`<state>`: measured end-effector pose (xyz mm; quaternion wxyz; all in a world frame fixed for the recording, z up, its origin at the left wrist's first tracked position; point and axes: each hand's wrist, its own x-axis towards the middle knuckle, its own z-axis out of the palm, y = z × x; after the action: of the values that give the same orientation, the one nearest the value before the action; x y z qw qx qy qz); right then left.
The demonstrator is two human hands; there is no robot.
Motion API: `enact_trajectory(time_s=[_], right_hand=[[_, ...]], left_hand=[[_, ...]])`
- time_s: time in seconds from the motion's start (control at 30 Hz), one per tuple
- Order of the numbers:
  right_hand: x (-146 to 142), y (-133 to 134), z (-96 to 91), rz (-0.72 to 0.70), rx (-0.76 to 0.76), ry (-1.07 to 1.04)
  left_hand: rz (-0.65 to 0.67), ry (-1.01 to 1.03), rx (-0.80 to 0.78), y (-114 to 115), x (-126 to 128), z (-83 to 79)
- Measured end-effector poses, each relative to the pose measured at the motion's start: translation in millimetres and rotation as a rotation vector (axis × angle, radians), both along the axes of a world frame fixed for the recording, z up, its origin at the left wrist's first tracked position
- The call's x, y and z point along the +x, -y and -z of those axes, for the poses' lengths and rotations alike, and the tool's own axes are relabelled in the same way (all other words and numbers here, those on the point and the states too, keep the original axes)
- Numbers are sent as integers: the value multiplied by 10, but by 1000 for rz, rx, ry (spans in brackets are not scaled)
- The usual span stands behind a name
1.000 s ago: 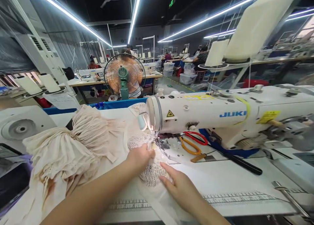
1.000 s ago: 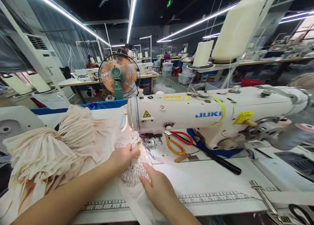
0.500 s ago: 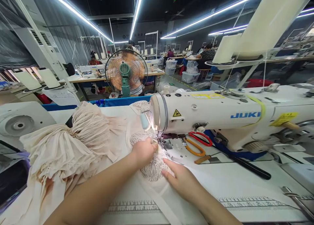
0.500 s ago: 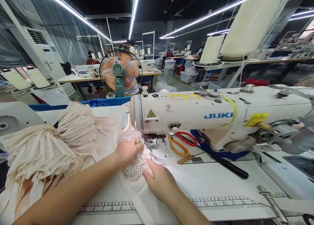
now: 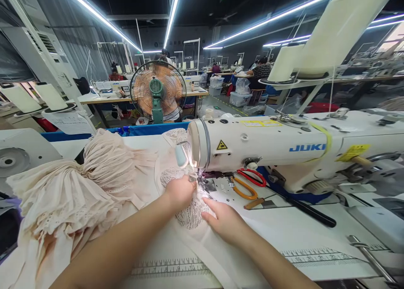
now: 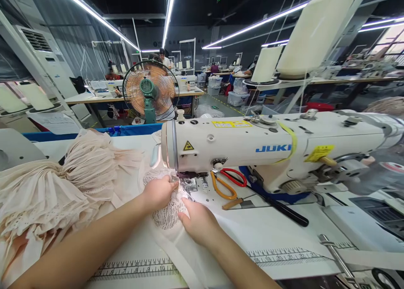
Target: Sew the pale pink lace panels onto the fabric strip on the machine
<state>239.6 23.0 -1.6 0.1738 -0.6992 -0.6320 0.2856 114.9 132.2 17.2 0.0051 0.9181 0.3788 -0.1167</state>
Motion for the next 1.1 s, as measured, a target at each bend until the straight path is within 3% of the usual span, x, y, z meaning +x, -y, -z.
enact_trajectory(time_s=[0.17,0.37,0.47,0.63,0.83,1.1], right_hand=[[30,-44,-31,-13,-39,-4],[88,189,-59,-69,-5,59],[114,326,-38,-115,-8,151],[113,402,28,-184,-34,341],[117,289,52,-196,-11,399],[133,59,-9,-184,10,424]], left_hand=[[5,46,33,-64,-52,11],[40,134,55,32,-274,-22],[57,166,-19,178,-387,-94],[-8,38,-222,321,-470,-126],[-107,9,-238,155,-452,-78],[-113,37,-250,-126,-416,-150]])
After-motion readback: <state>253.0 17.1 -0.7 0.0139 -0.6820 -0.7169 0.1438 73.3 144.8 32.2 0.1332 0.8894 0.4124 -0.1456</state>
